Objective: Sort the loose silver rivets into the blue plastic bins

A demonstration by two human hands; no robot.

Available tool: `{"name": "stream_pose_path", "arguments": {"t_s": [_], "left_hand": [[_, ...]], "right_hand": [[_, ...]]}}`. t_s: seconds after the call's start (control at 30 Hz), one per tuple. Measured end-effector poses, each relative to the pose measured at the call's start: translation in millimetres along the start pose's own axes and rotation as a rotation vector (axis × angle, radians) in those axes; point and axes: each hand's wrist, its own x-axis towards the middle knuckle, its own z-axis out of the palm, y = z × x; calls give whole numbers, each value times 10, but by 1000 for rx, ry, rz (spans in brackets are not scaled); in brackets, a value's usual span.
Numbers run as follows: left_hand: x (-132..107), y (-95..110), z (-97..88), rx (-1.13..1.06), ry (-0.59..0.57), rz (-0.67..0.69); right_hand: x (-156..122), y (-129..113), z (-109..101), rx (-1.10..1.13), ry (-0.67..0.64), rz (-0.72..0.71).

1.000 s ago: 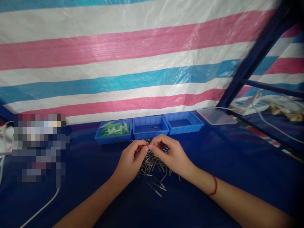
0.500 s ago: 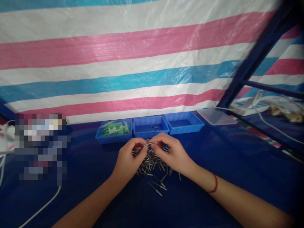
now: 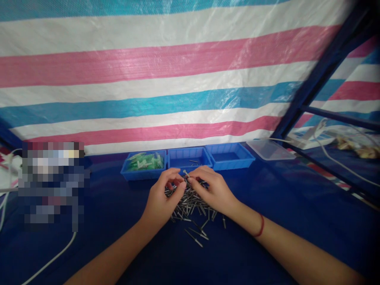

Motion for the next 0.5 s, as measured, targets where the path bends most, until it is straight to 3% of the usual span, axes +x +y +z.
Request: {"name": "stream_pose_path", "arguments": {"t_s": [0.1,0.23,0.4,0.5], "left_hand": [[-5,19,2,46,-68,-16],[-7,90,-28,163,-286,76],[-32,180,-55,392,-590,255],[-66,178,-25,489,-656,329]], "right_hand": [[73,127,-63,-272,119,41],[133,280,-152,-573,148,132],[95,269,-169,-548,120,169],[64,190,-156,-491,99,157]]}}
